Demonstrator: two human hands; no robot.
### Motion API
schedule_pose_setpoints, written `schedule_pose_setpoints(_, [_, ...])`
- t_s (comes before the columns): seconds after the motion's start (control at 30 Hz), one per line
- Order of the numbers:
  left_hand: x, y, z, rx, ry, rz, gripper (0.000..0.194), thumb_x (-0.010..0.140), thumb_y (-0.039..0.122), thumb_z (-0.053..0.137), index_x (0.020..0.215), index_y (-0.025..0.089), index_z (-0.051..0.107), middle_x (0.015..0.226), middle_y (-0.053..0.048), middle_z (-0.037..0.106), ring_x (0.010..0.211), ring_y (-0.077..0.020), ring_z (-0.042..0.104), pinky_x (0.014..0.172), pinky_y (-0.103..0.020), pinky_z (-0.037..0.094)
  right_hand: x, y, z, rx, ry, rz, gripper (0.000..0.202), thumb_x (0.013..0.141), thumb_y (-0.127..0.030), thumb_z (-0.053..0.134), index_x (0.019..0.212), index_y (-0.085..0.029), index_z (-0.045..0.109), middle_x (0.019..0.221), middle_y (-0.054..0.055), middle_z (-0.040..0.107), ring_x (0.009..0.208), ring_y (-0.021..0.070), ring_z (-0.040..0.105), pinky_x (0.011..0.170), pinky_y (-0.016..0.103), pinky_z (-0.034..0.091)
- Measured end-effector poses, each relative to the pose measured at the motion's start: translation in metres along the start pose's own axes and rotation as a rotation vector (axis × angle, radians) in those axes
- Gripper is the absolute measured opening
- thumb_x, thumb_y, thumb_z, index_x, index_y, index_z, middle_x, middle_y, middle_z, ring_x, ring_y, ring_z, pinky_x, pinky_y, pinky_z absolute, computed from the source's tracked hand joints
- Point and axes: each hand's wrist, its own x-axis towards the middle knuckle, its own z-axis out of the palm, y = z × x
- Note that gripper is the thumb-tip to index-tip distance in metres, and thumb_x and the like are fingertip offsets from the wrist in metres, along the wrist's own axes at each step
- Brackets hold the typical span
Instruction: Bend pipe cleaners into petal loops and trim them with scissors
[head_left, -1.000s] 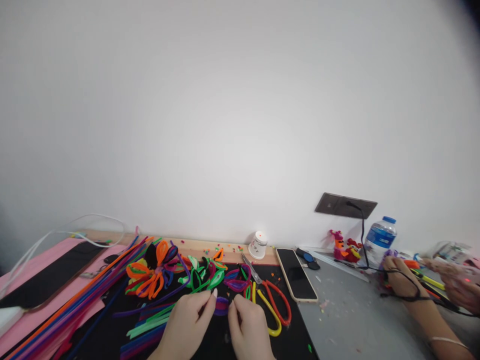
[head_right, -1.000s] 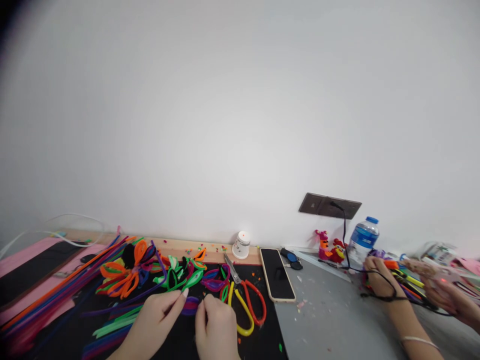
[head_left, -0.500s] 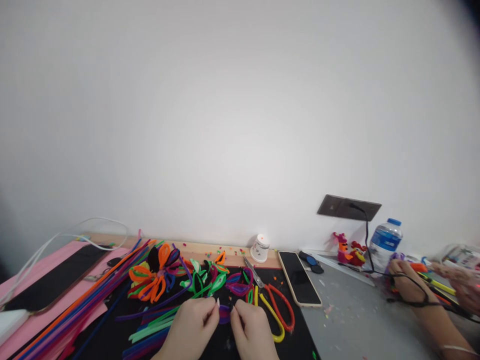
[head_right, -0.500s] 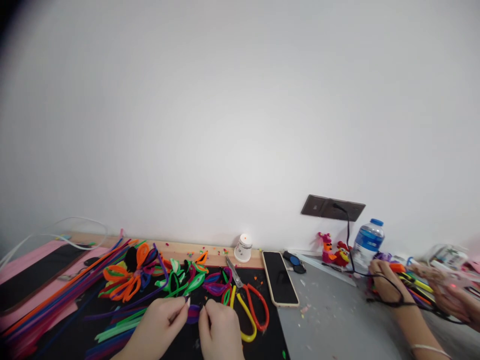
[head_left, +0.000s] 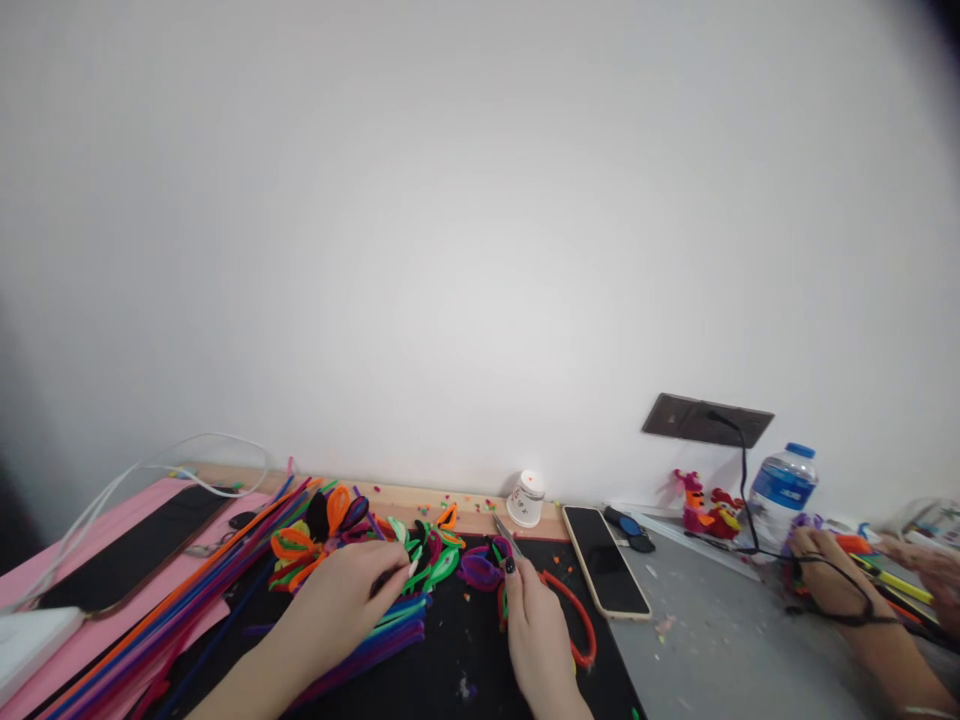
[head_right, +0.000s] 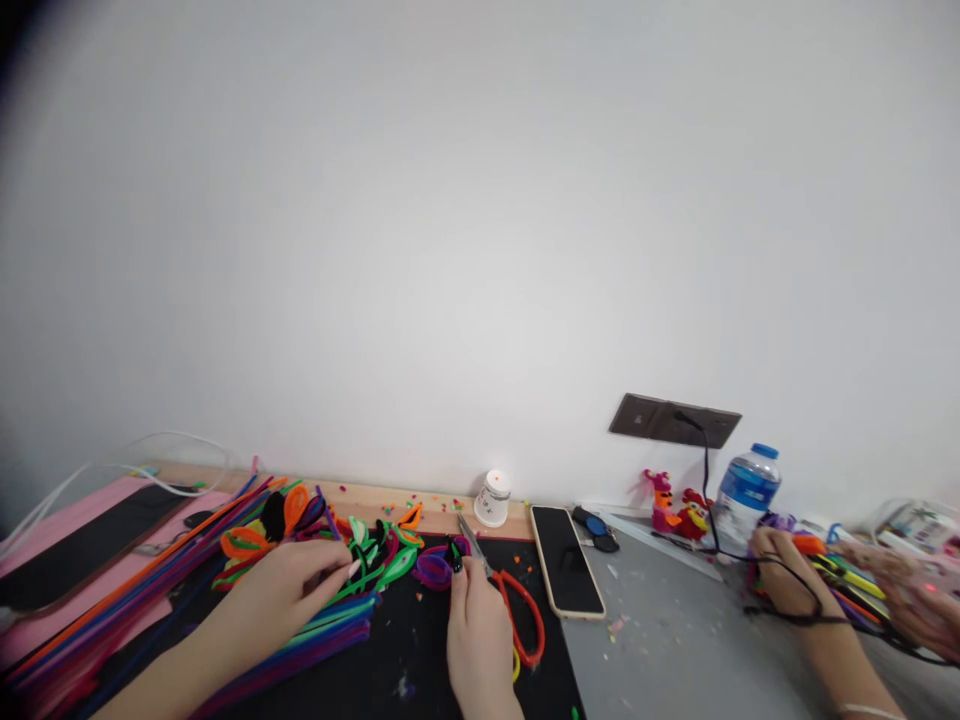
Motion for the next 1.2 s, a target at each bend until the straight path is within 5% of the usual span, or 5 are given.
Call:
schedule_pose_setpoints(0.13, [-0.005,-0.009,0.008,0.104,-0.148,-0.012,0.017,0.082,0.021,0.044,0.077,0.023,0.059,0.082,0.000,0.060,0.076,-0.0173,0.060,0.065,-0.024,0.038,-0.001,0.002,-0.005,0.059,-0.027,0.011,0.033,0.090,-0.039,0.025,0.099,-0.019,0.051,0.077,0.006,0.063,0.071,0.0189,0.059,0.061,0.024,0.040])
schedule_pose_setpoints(0.43, [-0.008,-0.012,0.018,0.252,-0.217,-0.095,0.023,0.083,0.016,0.036,0.075,0.021,0.057,0.081,-0.002,0.063,0.077,-0.0190,0.061,0.063,-0.025,0.039,-0.004,0.006,-0.006,0.124,-0.029,-0.034,0.033,0.091,-0.038,0.028,0.083,-0.019,0.053,0.068,0.002,0.057,0.064,0.0151,0.055,0.059,0.021,0.038])
schedule_pose_setpoints(0.97, [-0.009,-0.020,0.026,0.214,-0.034,-0.073,0.026,0.087,0.025,0.033,0.089,0.023,0.058,0.079,-0.002,0.056,0.071,-0.0158,0.058,0.064,-0.022,0.041,-0.008,-0.001,-0.010,0.149,-0.038,-0.053,0.037,0.090,-0.040,0.026,0.067,-0.019,0.046,0.060,0.001,0.053,0.057,0.0148,0.051,0.053,0.021,0.032])
schedule_pose_setpoints(1.2, [-0.009,-0.014,0.022,0.097,-0.047,-0.051,0.022,0.085,0.028,0.037,0.085,0.024,0.058,0.075,-0.001,0.062,0.070,-0.0150,0.058,0.064,-0.019,0.041,-0.007,-0.002,-0.009,0.150,-0.050,-0.035,0.037,0.090,-0.040,0.026,0.067,-0.019,0.045,0.059,0.001,0.052,0.057,0.0149,0.050,0.053,0.022,0.031])
